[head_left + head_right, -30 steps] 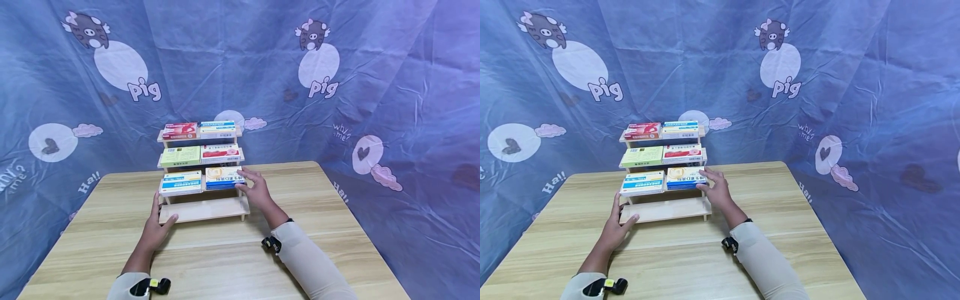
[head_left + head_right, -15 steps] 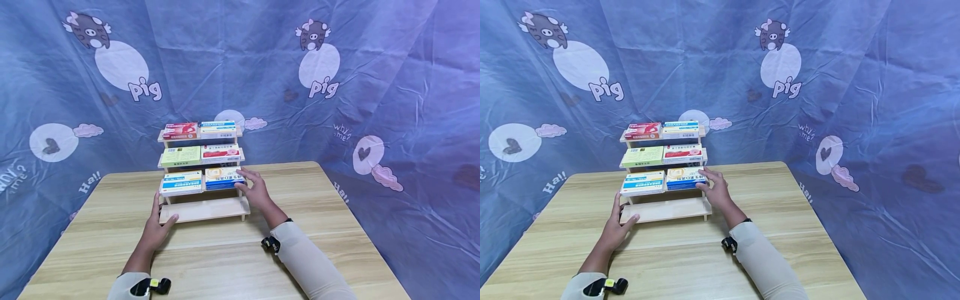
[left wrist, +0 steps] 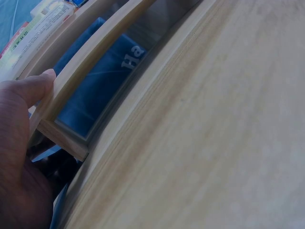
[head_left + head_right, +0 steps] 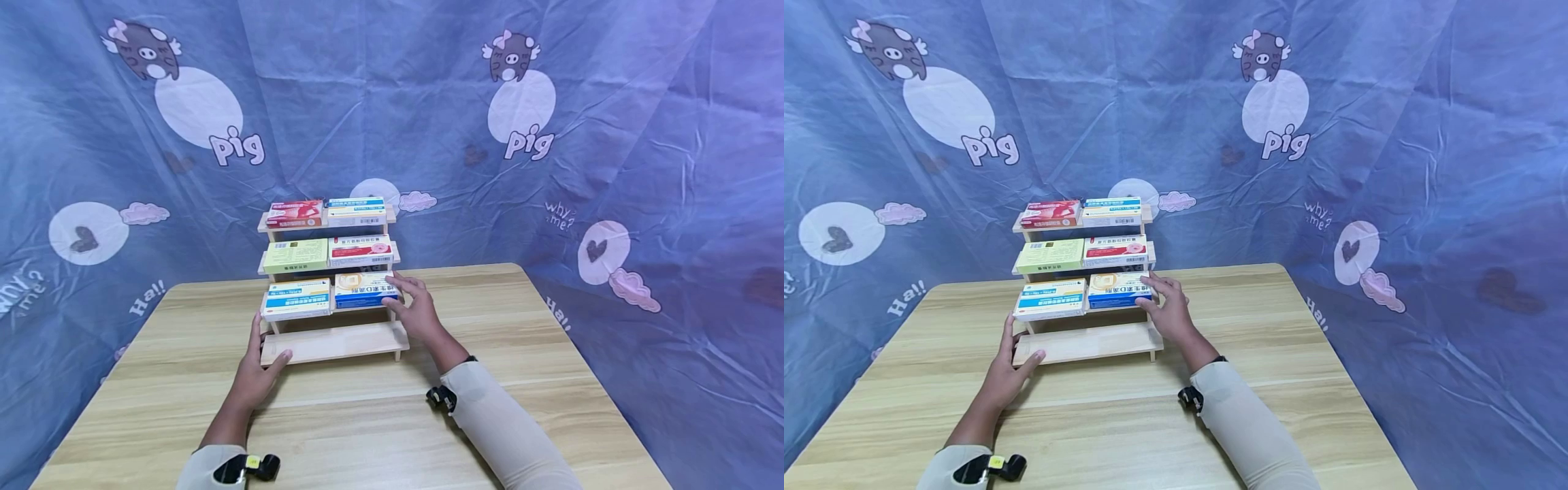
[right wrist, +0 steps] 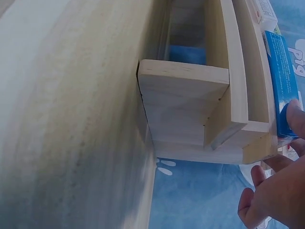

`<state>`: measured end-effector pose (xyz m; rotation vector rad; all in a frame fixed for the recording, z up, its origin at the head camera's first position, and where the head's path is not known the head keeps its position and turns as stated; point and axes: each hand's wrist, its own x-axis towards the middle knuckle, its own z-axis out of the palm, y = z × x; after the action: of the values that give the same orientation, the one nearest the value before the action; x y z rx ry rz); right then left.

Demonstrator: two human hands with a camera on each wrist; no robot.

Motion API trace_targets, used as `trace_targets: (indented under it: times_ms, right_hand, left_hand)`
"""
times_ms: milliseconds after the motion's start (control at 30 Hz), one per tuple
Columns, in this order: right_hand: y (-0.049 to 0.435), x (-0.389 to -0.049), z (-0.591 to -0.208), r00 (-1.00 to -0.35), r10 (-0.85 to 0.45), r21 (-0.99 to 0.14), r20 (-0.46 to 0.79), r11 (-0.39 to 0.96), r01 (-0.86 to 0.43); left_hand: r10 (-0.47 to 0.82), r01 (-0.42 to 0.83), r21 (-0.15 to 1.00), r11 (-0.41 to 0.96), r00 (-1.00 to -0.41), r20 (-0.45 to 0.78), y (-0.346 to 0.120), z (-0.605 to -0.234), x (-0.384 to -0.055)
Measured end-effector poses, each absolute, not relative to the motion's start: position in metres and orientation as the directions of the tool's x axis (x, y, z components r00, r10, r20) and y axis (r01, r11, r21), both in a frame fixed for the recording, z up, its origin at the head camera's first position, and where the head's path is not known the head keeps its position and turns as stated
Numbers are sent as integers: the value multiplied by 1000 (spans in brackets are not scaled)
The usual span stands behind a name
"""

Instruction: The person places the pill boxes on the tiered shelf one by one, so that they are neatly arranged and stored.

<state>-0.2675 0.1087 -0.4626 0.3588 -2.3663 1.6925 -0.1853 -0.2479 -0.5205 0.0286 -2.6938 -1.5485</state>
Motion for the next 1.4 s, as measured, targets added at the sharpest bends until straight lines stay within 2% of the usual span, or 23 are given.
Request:
trace_targets:
  times_ms: [933, 1400]
  right_hand:
    - [111, -267, -463, -938, -116, -889, 327, 299, -347]
    - [112, -265, -461, -948, -114, -905, 296, 284, -317]
  left_hand:
    - [-34, 9, 853, 522, -999, 31, -248, -520, -185]
    - [-38, 3, 856, 517, -999, 26, -247, -519, -185]
